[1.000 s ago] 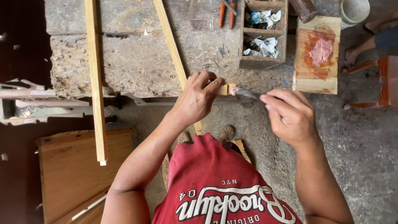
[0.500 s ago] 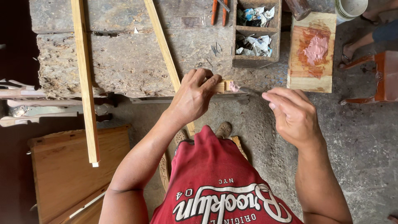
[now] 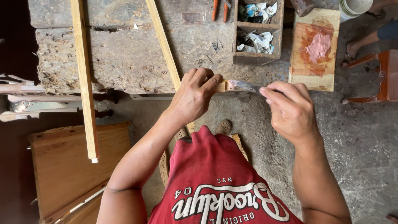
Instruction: The person applies pink filler to the ends of wooden strips using a metal spatula and joins them to form rectangular frames. The person repeatedly applies filler to the ends of the strips and assembles them into frame structures on a workbench.
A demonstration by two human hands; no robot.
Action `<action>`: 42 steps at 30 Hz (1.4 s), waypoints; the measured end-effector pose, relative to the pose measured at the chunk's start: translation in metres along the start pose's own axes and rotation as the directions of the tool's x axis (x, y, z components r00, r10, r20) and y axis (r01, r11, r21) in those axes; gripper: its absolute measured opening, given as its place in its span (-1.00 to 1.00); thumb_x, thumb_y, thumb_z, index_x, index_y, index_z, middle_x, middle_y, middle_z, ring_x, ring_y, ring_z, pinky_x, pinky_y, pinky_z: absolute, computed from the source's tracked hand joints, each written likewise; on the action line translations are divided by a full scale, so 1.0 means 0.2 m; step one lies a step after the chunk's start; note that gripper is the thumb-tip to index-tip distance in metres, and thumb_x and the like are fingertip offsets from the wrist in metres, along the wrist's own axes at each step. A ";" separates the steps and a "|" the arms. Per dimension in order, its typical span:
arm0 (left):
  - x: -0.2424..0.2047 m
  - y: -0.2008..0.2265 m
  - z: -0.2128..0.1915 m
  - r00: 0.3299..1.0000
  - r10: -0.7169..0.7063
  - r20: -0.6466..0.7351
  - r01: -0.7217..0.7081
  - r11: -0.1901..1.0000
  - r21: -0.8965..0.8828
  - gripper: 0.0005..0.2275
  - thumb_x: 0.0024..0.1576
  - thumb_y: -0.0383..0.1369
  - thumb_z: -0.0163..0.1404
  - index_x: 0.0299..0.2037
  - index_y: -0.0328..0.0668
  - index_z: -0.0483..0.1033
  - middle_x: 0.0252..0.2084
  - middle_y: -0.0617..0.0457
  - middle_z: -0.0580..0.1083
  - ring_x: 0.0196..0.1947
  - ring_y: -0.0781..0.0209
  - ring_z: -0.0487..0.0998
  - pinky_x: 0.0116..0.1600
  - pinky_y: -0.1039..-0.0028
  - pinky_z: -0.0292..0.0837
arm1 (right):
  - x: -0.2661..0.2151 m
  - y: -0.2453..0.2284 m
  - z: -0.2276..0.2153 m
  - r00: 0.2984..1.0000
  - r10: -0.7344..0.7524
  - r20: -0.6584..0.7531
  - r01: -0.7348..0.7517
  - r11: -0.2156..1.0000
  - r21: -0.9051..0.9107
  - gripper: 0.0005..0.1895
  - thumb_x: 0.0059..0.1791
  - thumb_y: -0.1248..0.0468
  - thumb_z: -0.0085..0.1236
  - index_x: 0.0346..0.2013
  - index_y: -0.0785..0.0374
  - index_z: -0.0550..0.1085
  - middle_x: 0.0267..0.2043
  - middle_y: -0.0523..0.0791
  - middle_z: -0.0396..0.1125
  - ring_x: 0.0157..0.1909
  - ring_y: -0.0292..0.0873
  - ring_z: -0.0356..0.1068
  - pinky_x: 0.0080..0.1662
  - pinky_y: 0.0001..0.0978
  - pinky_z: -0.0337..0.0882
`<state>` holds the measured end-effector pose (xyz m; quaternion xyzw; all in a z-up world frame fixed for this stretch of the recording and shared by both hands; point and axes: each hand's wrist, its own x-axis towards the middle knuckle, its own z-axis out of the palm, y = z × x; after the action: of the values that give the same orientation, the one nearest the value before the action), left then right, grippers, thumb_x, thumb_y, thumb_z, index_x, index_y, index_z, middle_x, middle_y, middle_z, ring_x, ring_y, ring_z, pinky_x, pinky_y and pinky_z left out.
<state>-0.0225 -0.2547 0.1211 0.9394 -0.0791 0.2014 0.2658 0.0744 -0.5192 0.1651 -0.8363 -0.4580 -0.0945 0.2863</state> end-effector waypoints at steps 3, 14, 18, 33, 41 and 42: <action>0.00 0.00 0.00 1.000 0.016 -0.004 -0.015 1.000 0.005 -0.65 0.13 -0.56 0.04 0.14 -0.26 0.49 -0.03 -0.09 0.43 -0.14 -0.05 0.39 0.00 0.23 0.35 | 0.00 0.00 -0.01 0.999 -0.007 0.044 0.004 0.998 0.062 -0.69 -0.07 0.54 0.25 -0.06 0.27 0.61 -0.03 -0.07 0.47 -0.10 -0.03 0.40 0.00 -0.24 0.44; -0.03 0.01 0.01 0.998 0.052 -0.033 -0.052 0.999 0.000 -0.66 0.13 -0.55 0.04 0.14 -0.25 0.49 -0.01 -0.08 0.43 -0.13 -0.05 0.40 0.00 0.23 0.35 | -0.02 -0.02 0.02 0.997 -0.048 -0.057 0.041 0.992 -0.118 -0.70 -0.06 0.56 0.23 -0.08 0.25 0.64 -0.06 -0.08 0.47 -0.09 0.00 0.40 -0.01 -0.21 0.44; -0.05 0.01 0.01 0.999 0.024 -0.031 -0.024 1.000 0.005 -0.67 0.13 -0.57 0.05 0.13 -0.28 0.51 -0.02 -0.09 0.44 -0.13 -0.05 0.41 -0.02 0.23 0.35 | -0.02 -0.03 0.01 0.997 -0.043 -0.063 0.042 0.999 -0.022 -0.71 -0.08 0.54 0.19 -0.10 0.29 0.62 -0.05 -0.07 0.45 -0.08 -0.01 0.40 0.01 -0.20 0.44; -0.07 0.04 0.02 0.999 0.003 -0.039 -0.005 0.999 -0.051 -0.66 0.13 -0.54 0.08 0.13 -0.25 0.52 -0.02 -0.11 0.45 -0.12 -0.06 0.41 0.01 0.23 0.38 | -0.08 -0.03 0.05 0.998 0.053 0.041 -0.059 0.988 0.145 -0.74 -0.07 0.50 0.21 -0.10 0.29 0.58 -0.06 -0.03 0.45 -0.03 -0.02 0.46 0.04 -0.23 0.48; -0.08 0.05 0.02 0.999 -0.018 -0.039 0.016 0.999 -0.037 -0.69 0.13 -0.55 0.05 0.10 -0.23 0.54 -0.04 -0.09 0.45 -0.12 -0.07 0.42 0.01 0.23 0.38 | -0.08 -0.02 0.02 0.996 -0.049 -0.073 0.047 0.999 -0.022 -0.70 -0.12 0.55 0.22 -0.13 0.27 0.61 -0.09 -0.06 0.46 -0.08 0.00 0.44 -0.01 -0.19 0.48; -0.08 0.05 0.02 0.999 -0.017 -0.041 0.016 1.000 -0.027 -0.69 0.14 -0.55 0.05 0.10 -0.23 0.54 -0.04 -0.08 0.45 -0.12 -0.06 0.42 0.01 0.23 0.38 | -0.08 -0.03 0.02 0.996 -0.048 -0.076 0.047 0.999 -0.008 -0.70 -0.12 0.55 0.22 -0.13 0.27 0.61 -0.08 -0.06 0.46 -0.08 0.00 0.44 -0.01 -0.19 0.47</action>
<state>-0.0374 -0.2650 0.1158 0.9321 -0.0683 0.2174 0.2814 0.0604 -0.5268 0.1573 -0.8219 -0.4661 -0.1346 0.2985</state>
